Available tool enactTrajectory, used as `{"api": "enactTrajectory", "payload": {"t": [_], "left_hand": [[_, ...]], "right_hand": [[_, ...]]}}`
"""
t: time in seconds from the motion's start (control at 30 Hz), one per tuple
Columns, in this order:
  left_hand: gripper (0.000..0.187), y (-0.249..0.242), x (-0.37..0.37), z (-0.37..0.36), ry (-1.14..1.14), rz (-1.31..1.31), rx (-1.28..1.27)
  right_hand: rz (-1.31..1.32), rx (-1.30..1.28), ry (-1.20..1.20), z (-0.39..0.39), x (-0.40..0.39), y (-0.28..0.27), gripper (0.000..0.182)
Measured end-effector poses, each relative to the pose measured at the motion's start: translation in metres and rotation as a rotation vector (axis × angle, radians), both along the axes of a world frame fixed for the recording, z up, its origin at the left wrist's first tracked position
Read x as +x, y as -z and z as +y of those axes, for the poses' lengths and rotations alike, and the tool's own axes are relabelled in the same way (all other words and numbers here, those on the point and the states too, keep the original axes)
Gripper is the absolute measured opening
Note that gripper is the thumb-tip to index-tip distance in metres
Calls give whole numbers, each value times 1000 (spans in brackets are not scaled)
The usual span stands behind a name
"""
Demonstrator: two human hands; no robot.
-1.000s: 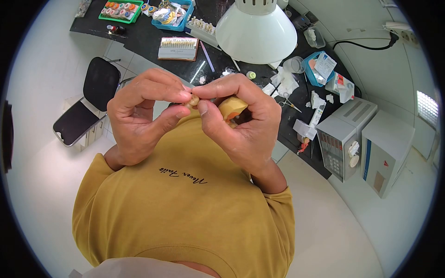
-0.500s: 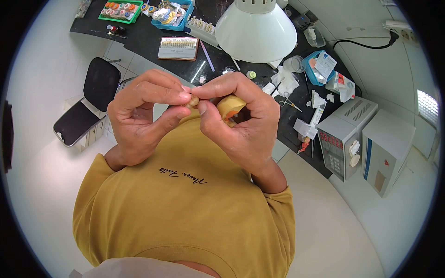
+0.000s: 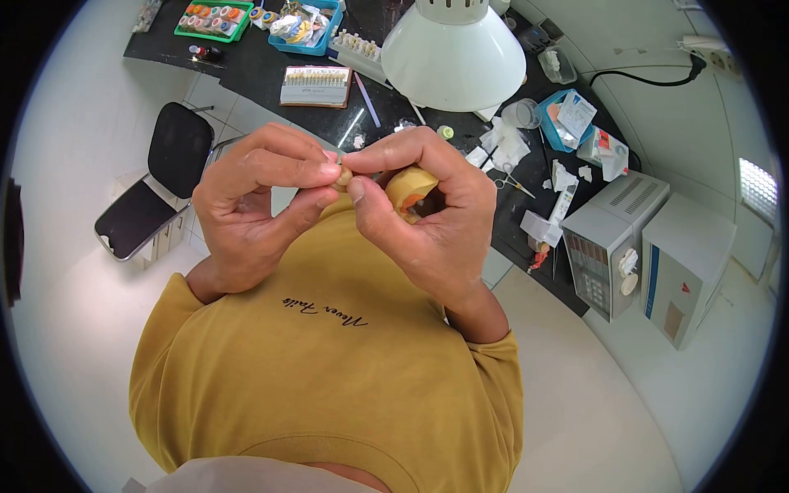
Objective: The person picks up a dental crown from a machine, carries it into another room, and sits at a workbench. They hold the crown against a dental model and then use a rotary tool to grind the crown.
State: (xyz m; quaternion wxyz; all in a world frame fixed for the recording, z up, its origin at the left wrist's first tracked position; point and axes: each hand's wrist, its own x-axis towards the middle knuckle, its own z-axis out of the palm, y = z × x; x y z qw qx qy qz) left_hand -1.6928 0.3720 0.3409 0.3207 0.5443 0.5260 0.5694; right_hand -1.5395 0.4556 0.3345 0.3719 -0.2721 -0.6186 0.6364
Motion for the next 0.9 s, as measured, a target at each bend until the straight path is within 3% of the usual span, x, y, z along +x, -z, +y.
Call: {"api": "enactTrajectory", "payload": {"t": [0.17,0.33,0.9], "left_hand": [[22,1,0,0,8,-51,-9],[15,-1,-1,-1,40,-326,-111],[10,-4,-1,-3,47,-429,-141]], "right_hand": [[-45,-33,-17,0,2,-4,15],[13,65,-8,-1,0,-1,15],[14,14,-15,-4,-1,-8,12]]}}
